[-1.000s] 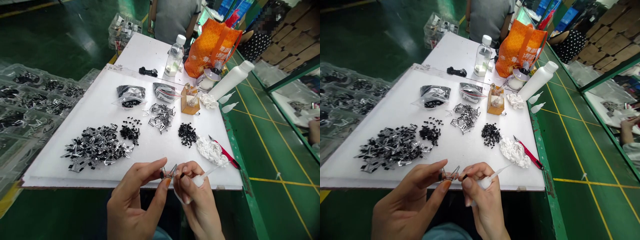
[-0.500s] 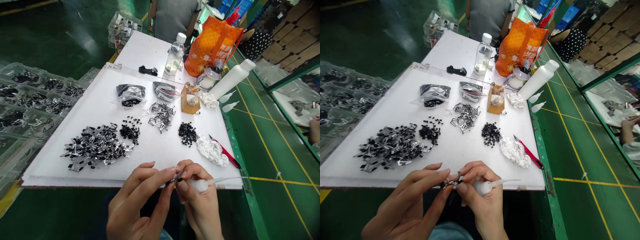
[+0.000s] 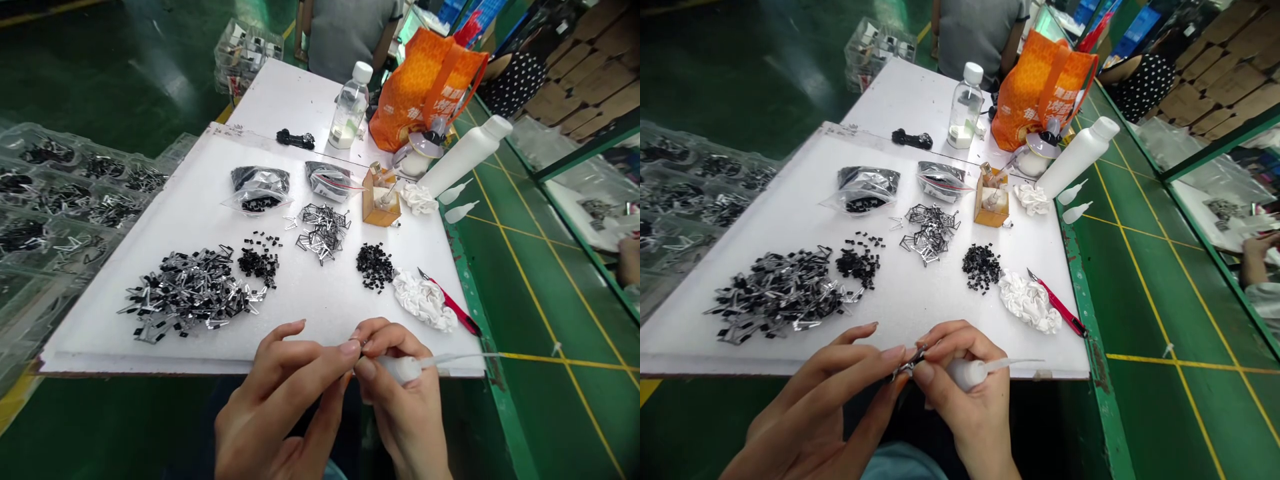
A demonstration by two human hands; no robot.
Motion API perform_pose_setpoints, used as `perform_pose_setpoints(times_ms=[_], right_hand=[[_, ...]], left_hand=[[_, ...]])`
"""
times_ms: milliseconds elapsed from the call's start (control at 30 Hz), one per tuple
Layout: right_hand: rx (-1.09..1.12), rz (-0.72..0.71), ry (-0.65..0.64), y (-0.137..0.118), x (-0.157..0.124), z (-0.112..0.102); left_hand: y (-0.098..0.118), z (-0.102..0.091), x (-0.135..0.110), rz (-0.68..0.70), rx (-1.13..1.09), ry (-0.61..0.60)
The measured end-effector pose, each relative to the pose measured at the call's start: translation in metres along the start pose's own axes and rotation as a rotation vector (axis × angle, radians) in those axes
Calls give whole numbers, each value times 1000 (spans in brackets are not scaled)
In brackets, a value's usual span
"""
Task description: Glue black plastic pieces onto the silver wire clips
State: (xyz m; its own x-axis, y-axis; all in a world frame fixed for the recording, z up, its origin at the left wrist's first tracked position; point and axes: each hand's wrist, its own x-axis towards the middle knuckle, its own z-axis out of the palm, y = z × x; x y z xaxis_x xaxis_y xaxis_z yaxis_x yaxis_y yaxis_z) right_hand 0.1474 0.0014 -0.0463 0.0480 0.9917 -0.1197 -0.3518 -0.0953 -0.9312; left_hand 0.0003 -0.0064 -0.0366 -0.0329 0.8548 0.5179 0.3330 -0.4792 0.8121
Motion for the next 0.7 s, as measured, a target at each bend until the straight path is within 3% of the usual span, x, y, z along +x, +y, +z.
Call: perform_pose_setpoints(times_ms=[167,333,500,700], right_hand=[[23,107,136,-9,-4,10],[17,109,132,-12,-5,14],[-36,45,129,-6,-5,12],[-147,-162,45,3,-2,5]], left_hand=[[-1,-1,0,30,24,7],[-1,0,1,23,24,3],[2,2,0,-51,7,29],[0,3,-2,-112,-12,47]])
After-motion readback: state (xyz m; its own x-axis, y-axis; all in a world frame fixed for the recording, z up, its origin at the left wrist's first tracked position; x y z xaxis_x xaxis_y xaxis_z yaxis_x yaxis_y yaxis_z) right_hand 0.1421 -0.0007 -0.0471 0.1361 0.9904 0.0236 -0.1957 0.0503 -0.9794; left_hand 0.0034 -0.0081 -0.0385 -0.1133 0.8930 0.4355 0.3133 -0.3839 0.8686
